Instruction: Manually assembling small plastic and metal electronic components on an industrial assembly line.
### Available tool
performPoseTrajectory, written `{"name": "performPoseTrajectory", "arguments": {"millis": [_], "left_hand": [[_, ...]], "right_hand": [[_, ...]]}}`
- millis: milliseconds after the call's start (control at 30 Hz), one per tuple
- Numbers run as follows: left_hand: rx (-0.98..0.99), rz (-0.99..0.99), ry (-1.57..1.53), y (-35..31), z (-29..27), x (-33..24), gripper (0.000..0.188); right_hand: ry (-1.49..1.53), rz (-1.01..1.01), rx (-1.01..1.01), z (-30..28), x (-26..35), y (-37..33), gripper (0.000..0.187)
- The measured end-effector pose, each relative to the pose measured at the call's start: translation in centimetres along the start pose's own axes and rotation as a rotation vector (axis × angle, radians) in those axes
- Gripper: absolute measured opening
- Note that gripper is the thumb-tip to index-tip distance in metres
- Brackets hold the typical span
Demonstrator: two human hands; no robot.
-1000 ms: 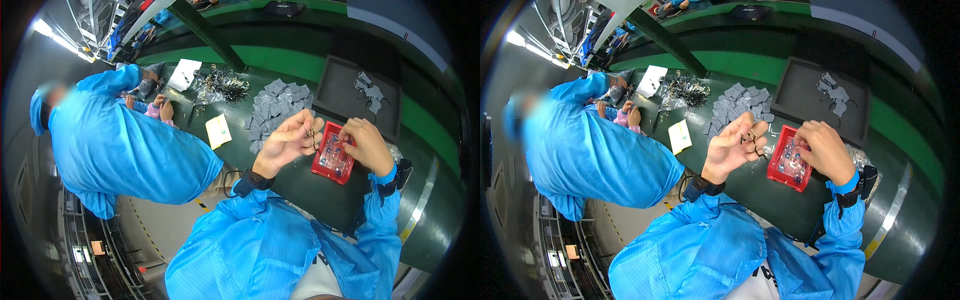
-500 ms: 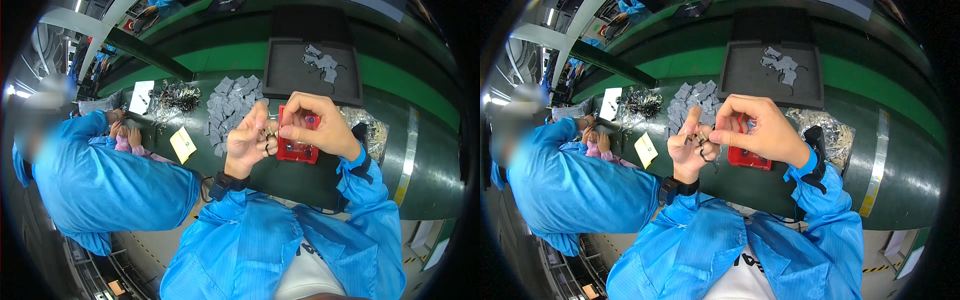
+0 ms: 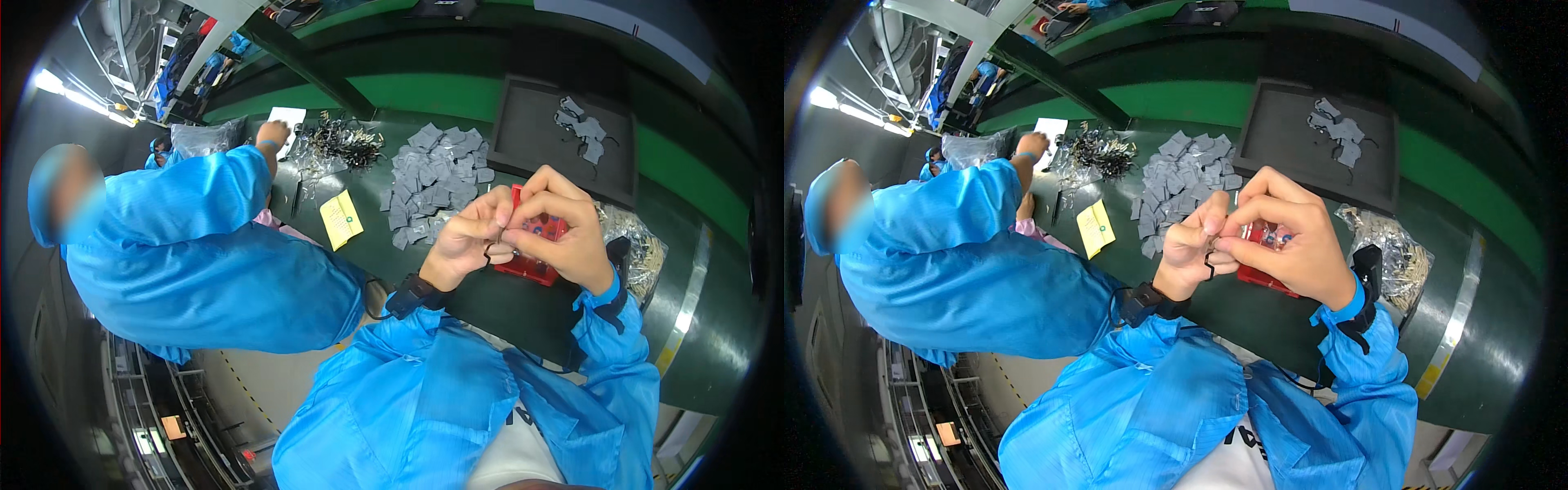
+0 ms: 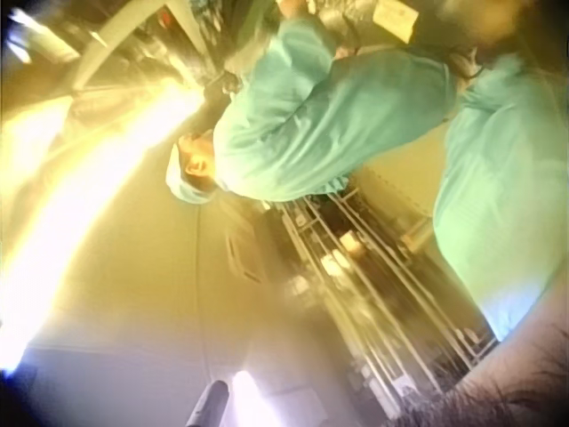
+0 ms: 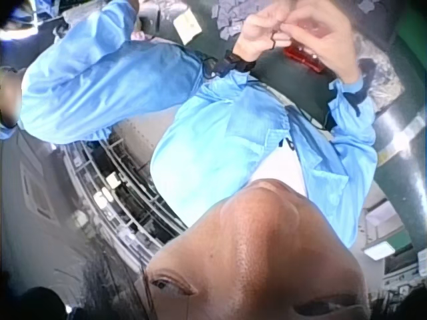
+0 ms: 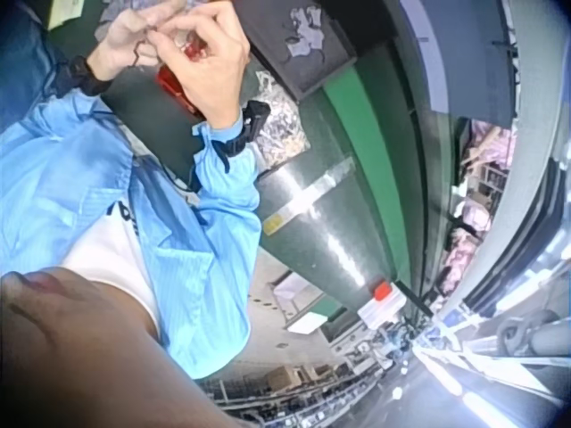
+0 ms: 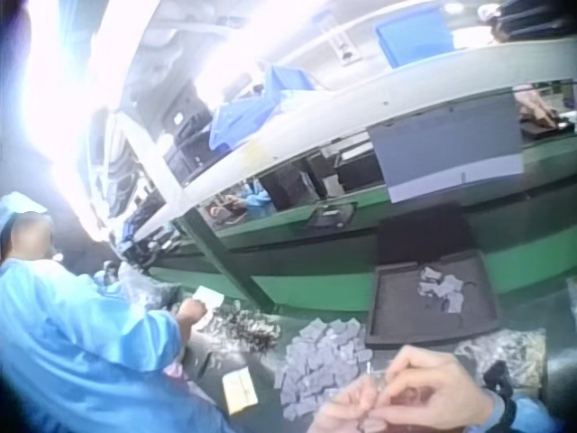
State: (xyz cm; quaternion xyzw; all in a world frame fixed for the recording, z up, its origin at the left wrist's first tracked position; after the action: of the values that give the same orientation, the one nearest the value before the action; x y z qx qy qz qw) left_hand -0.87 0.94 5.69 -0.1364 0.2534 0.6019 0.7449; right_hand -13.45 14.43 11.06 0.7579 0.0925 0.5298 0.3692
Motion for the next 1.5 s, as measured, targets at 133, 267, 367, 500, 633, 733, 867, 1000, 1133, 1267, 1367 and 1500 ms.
{"name": "performPoseTrajectory", "arguments": {"millis": [133, 267, 367, 500, 633, 733, 867, 1000, 1133, 1267, 1367, 1500], "left_hand": [[-0.410, 0.118, 0.047, 0.3, 2.3, -0.4, 0.046], [-0.693, 0.254, 0.657, -0.3, 2.6, -0.9, 0.039], [-0.694, 0.259, 0.745, -0.6, 3.4, -0.8, 0.033], [-0.793, 0.253, 0.876, -0.5, 3.8, -0.4, 0.019], [-0.836, 0.271, 0.898, 0.0, 4.3, -0.3, 0.010], [-0.886, 0.332, 0.913, -0.1, 4.6, -0.2, 0.009], [-0.935, 0.363, 0.959, -0.2, 4.3, -0.1, 0.009], [-0.956, 0.378, 0.988, -0.3, 4.4, -0.3, 0.009], [-0.979, 0.401, 1.040, -0.8, 4.2, -0.7, 0.008], [-0.965, 0.358, 0.986, -0.9, 4.3, -0.6, 0.007], [-0.969, 0.356, 0.980, -0.8, 4.3, -0.4, 0.006], [-0.932, 0.356, 1.015, -0.8, 4.3, -0.2, 0.005]], "right_hand": [[0.099, 0.119, -0.026, -0.4, -0.3, -0.1, 0.014], [0.214, 0.372, -0.109, -0.7, -0.7, 0.2, 0.012], [0.209, 0.366, -0.146, -0.9, -1.8, -0.2, 0.013], [0.244, 0.368, -0.131, -1.0, -1.6, -0.4, 0.015], [0.213, 0.334, -0.122, -1.1, -1.7, -0.5, 0.016], [0.013, 0.229, -0.091, -1.8, -1.2, -0.1, 0.017], [-0.057, 0.158, -0.097, -2.1, -0.9, 0.1, 0.017], [-0.042, 0.220, -0.072, -2.1, -1.5, -0.1, 0.018], [-0.194, 0.332, 0.094, -3.0, -2.3, 0.1, 0.021], [0.036, 0.216, 0.009, -1.9, -1.7, 0.2, 0.015], [-0.084, 0.091, -0.047, -1.4, -0.9, 0.1, 0.017], [-0.154, -0.007, -0.078, -0.5, -0.5, 0.1, 0.016]]}}
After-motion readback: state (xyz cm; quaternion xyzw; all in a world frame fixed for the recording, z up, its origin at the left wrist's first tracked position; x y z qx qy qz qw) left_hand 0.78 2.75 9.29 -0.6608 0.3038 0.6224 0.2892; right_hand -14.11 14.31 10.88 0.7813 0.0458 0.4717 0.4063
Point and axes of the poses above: each hand's wrist, its own y-axis towards the middle knuckle, its own z-axis out of the palm, x = y × z, the point moved 1 cm from there along y, towards the middle knuckle, and after that the axes turned 11 degrees about -z, right-handed, at the moved point
